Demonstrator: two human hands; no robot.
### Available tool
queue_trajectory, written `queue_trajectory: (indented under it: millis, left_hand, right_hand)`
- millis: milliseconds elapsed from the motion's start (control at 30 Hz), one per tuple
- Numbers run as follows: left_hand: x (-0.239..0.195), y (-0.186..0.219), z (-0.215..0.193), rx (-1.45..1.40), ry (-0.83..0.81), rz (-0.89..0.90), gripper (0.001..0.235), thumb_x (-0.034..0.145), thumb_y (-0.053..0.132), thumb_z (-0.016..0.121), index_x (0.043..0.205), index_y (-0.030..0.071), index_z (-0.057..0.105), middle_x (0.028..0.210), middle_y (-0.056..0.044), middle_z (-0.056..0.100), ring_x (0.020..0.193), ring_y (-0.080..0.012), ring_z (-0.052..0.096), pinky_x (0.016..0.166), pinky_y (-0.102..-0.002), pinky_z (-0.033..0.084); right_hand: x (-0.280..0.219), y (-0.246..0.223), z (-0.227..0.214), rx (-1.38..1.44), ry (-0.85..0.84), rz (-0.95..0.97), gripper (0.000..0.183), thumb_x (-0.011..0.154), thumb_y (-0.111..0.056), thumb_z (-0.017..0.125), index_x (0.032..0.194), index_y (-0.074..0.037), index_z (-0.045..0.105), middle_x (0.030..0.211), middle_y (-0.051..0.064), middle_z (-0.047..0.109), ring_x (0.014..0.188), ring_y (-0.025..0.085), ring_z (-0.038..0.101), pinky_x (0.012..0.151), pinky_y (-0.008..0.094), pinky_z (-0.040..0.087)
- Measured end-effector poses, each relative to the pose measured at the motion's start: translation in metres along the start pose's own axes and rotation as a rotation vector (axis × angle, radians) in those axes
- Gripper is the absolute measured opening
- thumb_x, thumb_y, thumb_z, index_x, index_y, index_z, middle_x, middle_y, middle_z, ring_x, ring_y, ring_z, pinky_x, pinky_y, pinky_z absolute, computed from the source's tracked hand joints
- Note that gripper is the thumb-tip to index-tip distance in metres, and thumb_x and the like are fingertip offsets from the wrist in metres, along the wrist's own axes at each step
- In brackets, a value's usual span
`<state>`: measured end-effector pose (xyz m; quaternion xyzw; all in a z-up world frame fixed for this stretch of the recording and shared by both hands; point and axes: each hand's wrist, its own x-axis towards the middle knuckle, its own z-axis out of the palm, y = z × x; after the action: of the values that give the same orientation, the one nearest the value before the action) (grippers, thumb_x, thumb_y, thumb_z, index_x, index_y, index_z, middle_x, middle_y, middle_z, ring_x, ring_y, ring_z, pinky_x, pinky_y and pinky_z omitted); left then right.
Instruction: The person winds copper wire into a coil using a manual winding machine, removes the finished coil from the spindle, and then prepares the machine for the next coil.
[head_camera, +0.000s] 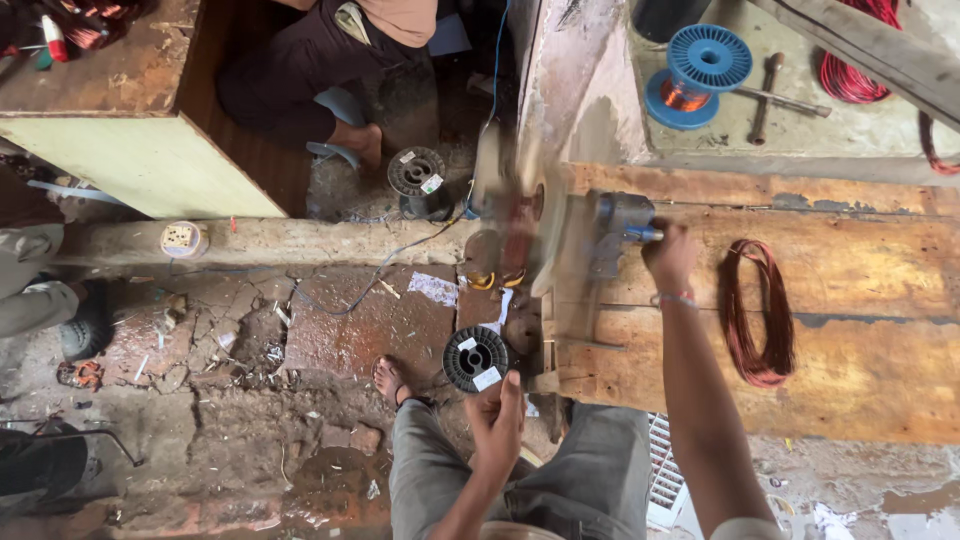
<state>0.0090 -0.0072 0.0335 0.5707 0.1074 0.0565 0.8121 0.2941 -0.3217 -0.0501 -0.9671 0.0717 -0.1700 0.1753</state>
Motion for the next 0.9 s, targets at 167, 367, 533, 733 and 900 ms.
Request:
queue_trajectory:
  millis: [167, 367, 533, 733, 900]
  left_hand:
    - [-0.001, 0.011, 0.007, -0.056, 0.011, 0.027, 0.055, 0.106, 0.023, 0.058, 0.055, 0.007, 0.046, 0.048, 0.002, 0.044, 0.042, -0.0058, 0.040, 0.040, -0.027, 0.028]
    - [-0.005, 0.007, 0.000, -0.090, -0.020, 0.085, 0.057, 0.107, 0.024, 0.058, 0.055, 0.008, 0.042, 0.048, 0.003, 0.044, 0.042, -0.0062, 0.039, 0.041, -0.027, 0.029]
    - [-0.009, -0.002, -0.006, -0.120, -0.008, 0.053, 0.056, 0.107, 0.024, 0.058, 0.056, 0.009, 0.042, 0.047, 0.004, 0.041, 0.041, -0.0048, 0.036, 0.040, -0.026, 0.026]
    - [-0.004, -0.010, -0.007, -0.044, 0.023, -0.039, 0.054, 0.105, 0.025, 0.059, 0.055, 0.007, 0.046, 0.047, 0.003, 0.044, 0.040, -0.0047, 0.039, 0.039, -0.027, 0.028]
    - [0.005, -0.013, -0.004, -0.046, 0.008, 0.006, 0.055, 0.105, 0.025, 0.058, 0.056, 0.007, 0.046, 0.046, 0.003, 0.043, 0.039, -0.0041, 0.037, 0.038, -0.026, 0.026]
  right_hand:
    - [-0.084, -0.017, -0.063, -0.111, -0.109, -0.195, 0.022, 0.084, -0.011, 0.072, 0.102, -0.018, 0.081, 0.099, 0.009, 0.077, 0.092, 0.031, 0.070, 0.088, 0.045, 0.056]
    - [-0.127, -0.060, -0.175, -0.108, 0.131, -0.411, 0.025, 0.079, -0.002, 0.069, 0.101, -0.011, 0.078, 0.108, 0.006, 0.077, 0.104, 0.026, 0.072, 0.100, 0.042, 0.051]
    - [-0.096, -0.070, -0.215, 0.078, 0.293, -0.366, 0.020, 0.094, 0.004, 0.069, 0.103, -0.011, 0.076, 0.111, 0.004, 0.077, 0.101, 0.026, 0.073, 0.087, 0.039, 0.057]
    - [0.001, -0.071, -0.198, 0.141, 0.263, -0.278, 0.023, 0.095, 0.006, 0.069, 0.105, -0.013, 0.078, 0.103, 0.004, 0.077, 0.090, 0.024, 0.071, 0.072, 0.038, 0.056]
    - [0.062, -0.068, -0.145, 0.066, 0.326, -0.424, 0.016, 0.091, -0.001, 0.075, 0.104, -0.010, 0.077, 0.103, 0.007, 0.077, 0.088, 0.028, 0.073, 0.070, 0.038, 0.056]
